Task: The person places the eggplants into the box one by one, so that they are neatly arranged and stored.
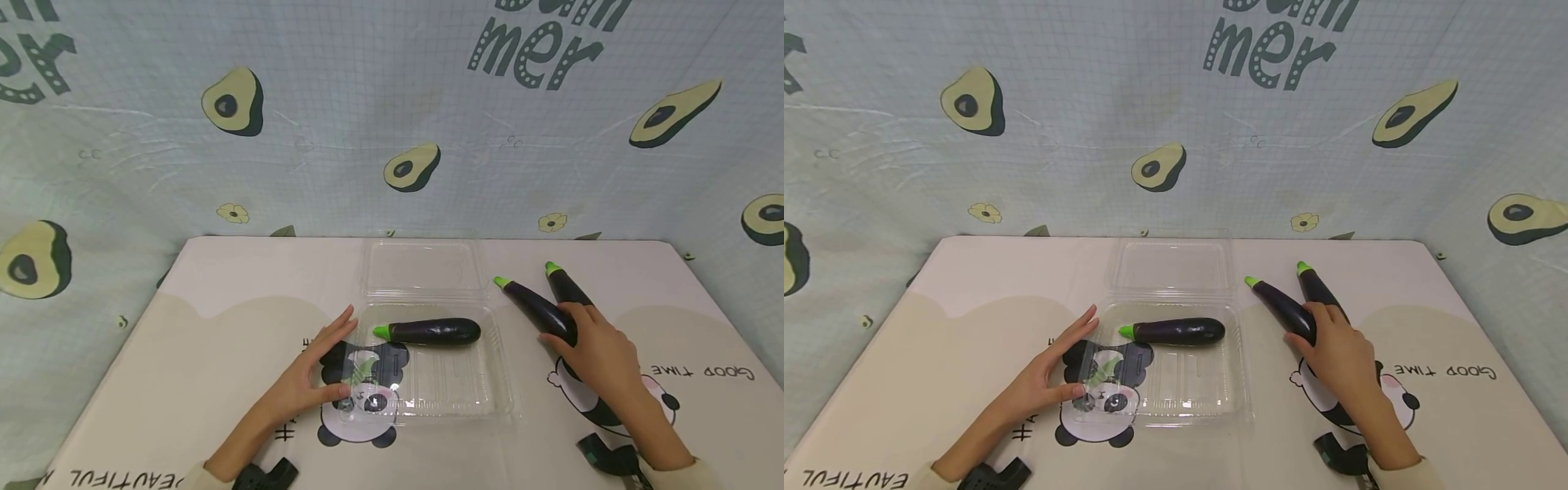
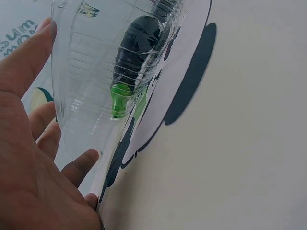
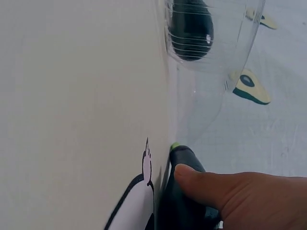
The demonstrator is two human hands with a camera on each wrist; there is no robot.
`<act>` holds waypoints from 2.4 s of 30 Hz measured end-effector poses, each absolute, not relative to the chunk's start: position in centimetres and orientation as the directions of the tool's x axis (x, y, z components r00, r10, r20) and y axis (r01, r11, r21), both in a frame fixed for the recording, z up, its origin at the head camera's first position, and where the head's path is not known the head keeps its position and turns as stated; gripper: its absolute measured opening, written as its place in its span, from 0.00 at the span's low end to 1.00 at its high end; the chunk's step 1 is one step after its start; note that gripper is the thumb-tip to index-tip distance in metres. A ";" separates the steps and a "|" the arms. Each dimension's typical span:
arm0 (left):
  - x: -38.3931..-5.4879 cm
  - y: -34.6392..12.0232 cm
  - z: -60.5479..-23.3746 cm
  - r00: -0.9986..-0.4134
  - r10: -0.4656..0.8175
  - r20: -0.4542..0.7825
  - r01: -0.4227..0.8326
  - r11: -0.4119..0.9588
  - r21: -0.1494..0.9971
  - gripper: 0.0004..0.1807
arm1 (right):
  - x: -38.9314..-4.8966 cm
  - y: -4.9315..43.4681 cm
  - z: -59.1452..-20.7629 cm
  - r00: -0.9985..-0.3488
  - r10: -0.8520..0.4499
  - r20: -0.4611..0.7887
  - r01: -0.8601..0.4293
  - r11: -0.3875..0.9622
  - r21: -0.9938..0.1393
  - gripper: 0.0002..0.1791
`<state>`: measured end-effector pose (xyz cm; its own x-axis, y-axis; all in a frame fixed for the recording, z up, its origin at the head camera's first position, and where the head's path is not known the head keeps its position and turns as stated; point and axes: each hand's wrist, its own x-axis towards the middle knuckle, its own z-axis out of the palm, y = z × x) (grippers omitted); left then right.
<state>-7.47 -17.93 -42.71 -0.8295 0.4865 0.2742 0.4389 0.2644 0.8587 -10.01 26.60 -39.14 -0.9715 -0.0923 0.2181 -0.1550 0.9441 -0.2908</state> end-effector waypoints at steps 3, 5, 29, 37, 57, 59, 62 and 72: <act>-7.4 -18.0 -42.6 -0.830 0.485 0.274 0.439 0.268 0.857 0.46 | -10.0 26.6 -39.3 -0.969 -0.090 0.229 -0.154 0.948 -0.279 0.35; -7.4 -18.0 -42.6 -0.832 0.483 0.274 0.439 0.270 0.857 0.46 | -10.0 26.5 -39.5 -0.967 -0.086 0.242 -0.155 0.946 -0.284 0.35; -7.5 -17.9 -43.1 -0.831 0.483 0.277 0.439 0.262 0.860 0.46 | -10.0 26.6 -39.1 -0.912 -0.054 0.407 -0.182 0.942 -0.283 0.31; -7.5 -17.9 -42.9 -0.832 0.481 0.275 0.438 0.267 0.859 0.46 | -9.8 26.6 -38.3 -0.842 -0.083 0.532 -0.266 0.923 -0.277 0.31; -7.5 -18.0 -42.9 -0.833 0.480 0.274 0.435 0.262 0.862 0.47 | -9.1 25.9 -36.7 -0.794 -0.108 0.598 -0.329 0.904 -0.274 0.33; -7.4 -18.1 -42.9 -0.833 0.482 0.271 0.433 0.263 0.862 0.46 | -9.1 25.7 -36.6 -0.794 -0.117 0.596 -0.339 0.899 -0.275 0.33; -7.4 -18.0 -42.8 -0.834 0.483 0.268 0.430 0.263 0.864 0.47 | -8.8 25.4 -36.5 -0.794 -0.132 0.593 -0.353 0.895 -0.273 0.34; -7.3 -17.9 -42.9 -0.838 0.483 0.254 0.421 0.276 0.864 0.46 | -8.2 24.6 -36.2 -0.798 -0.173 0.577 -0.385 0.883 -0.269 0.34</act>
<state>-7.35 -17.85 -42.92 -0.8378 0.4831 0.2544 0.4214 0.2759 0.8639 -8.25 24.56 -36.16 -0.7984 -0.1728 0.5769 -0.3853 0.8828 -0.2688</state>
